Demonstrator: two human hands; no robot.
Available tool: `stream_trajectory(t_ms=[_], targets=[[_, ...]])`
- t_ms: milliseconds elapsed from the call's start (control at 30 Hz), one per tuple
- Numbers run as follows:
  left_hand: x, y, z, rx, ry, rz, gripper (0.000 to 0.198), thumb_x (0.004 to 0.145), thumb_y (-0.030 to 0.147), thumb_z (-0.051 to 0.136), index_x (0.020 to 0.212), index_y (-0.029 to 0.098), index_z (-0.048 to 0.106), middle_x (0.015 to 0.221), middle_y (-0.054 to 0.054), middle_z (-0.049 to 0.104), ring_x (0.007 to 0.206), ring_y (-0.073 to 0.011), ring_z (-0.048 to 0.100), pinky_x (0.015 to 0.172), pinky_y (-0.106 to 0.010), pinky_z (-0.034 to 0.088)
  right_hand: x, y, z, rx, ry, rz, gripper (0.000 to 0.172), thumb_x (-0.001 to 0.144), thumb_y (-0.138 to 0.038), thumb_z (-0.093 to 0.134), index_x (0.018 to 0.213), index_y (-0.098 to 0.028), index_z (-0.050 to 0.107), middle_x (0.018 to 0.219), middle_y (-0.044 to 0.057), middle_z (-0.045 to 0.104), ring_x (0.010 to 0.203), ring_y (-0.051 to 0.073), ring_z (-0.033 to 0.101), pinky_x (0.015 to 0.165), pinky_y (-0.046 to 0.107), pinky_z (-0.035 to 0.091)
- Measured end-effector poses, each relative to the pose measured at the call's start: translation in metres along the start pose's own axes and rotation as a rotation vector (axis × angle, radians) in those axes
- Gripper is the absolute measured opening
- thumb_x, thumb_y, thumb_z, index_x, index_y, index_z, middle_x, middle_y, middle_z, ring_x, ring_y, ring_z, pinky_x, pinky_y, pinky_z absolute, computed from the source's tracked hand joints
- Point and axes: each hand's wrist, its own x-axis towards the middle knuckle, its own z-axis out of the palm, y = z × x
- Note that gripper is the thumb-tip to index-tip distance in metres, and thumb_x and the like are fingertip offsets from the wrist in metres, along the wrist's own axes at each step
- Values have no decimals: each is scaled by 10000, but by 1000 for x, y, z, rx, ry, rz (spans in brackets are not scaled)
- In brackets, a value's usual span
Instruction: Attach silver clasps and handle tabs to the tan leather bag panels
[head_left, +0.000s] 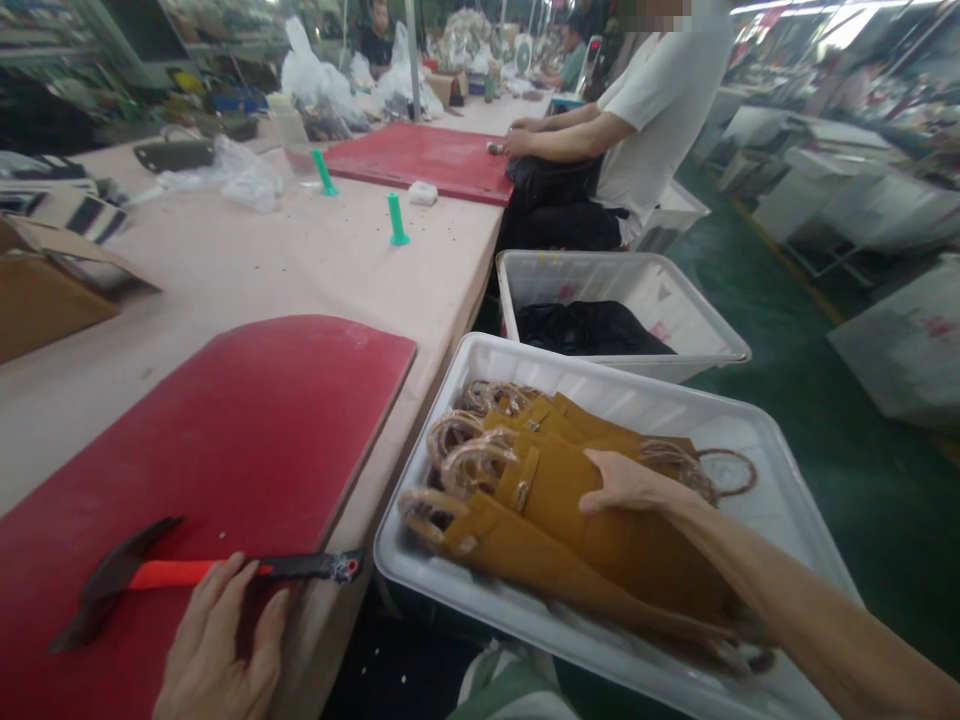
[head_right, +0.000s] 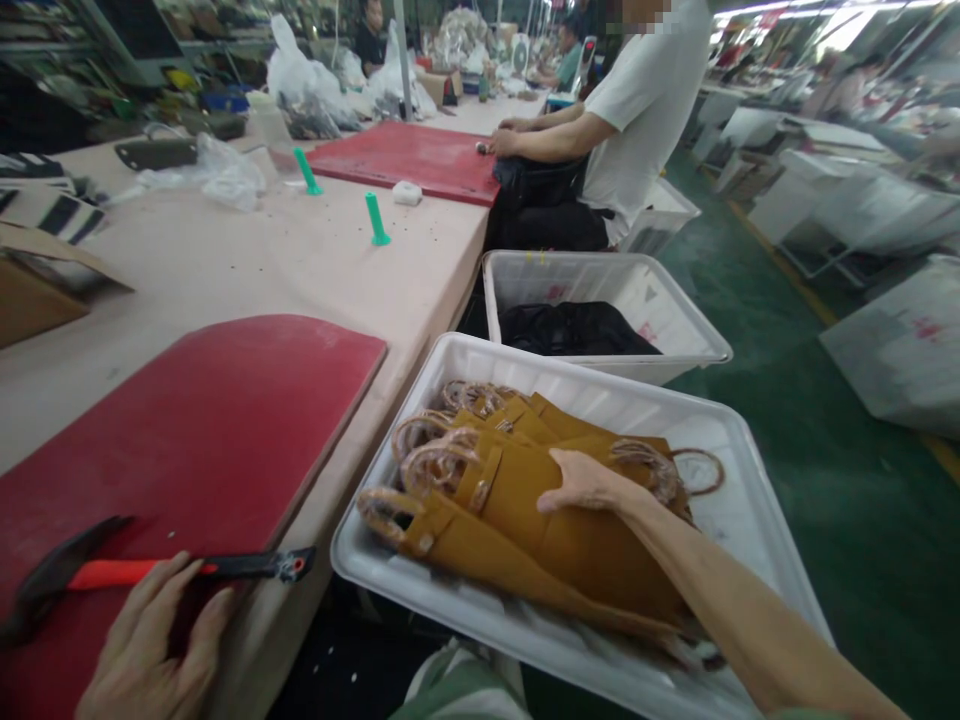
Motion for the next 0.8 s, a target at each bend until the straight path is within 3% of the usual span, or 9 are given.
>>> stream_trajectory(t_ms=[133, 267, 333, 400, 467, 600, 700, 800], targets=[[0, 0, 0, -8, 16, 20, 490, 970, 480, 464, 1319, 151, 567, 1428, -168, 566, 1376, -336, 511, 1218, -480, 370, -18, -23, 18, -20, -47, -46, 865, 491, -418, 869, 1267, -107, 650, 1239, 179, 696, 1112, 356, 647, 965, 376, 486], [-1, -1, -1, -15, 24, 1, 493, 980, 493, 453, 1300, 141, 585, 1420, -170, 575, 1372, -329, 516, 1213, -482, 376, -50, -38, 21, -52, -89, -57, 915, 508, -426, 850, 1327, -99, 606, 1247, 202, 684, 1113, 385, 649, 969, 426, 491], [-1, -1, -1, -21, 36, 1, 484, 986, 485, 458, 1291, 135, 596, 1414, -171, 583, 1368, -325, 521, 1212, -479, 380, -76, -42, 33, -100, -90, -82, 923, 535, -451, 840, 1354, -112, 581, 1242, 203, 683, 1094, 391, 659, 947, 444, 508], [-1, -1, -1, -28, 50, 13, 465, 989, 460, 480, 1286, 123, 603, 1407, -178, 588, 1362, -321, 529, 1207, -472, 389, -103, -44, 56, -189, -28, -123, 965, 565, -466, 830, 1409, -114, 523, 1301, 213, 649, 1142, 398, 641, 972, 464, 507], [0, -2, 0, -32, 63, 31, 449, 990, 434, 500, 1285, 113, 606, 1402, -186, 591, 1356, -320, 534, 1200, -474, 399, -124, -46, 85, -319, 121, -130, 1004, 589, -434, 828, 1448, -67, 458, 1361, 249, 598, 1206, 414, 604, 1022, 497, 487], [-1, -3, 1, -34, 74, 61, 433, 989, 408, 521, 1296, 113, 601, 1397, -192, 593, 1358, -328, 531, 1188, -498, 413, -137, -52, 127, -534, 383, -82, 686, 762, -281, 717, 1363, -21, 515, 1260, 275, 645, 1120, 395, 645, 983, 499, 507], [-1, -4, 1, -31, 82, 68, 416, 992, 393, 527, 1293, 116, 601, 1397, -192, 594, 1357, -332, 531, 1177, -507, 425, -131, -56, 132, -484, 344, -36, 452, 813, -248, 642, 1229, -75, 613, 1116, 227, 703, 1004, 367, 681, 917, 475, 520], [-2, -4, 2, -35, 92, 72, 399, 992, 377, 535, 1292, 121, 599, 1401, -187, 593, 1362, -327, 526, 1175, -503, 427, -116, -53, 120, -282, 233, 49, 352, 796, -293, 642, 1113, -143, 672, 1040, 171, 729, 997, 353, 687, 915, 445, 502]])
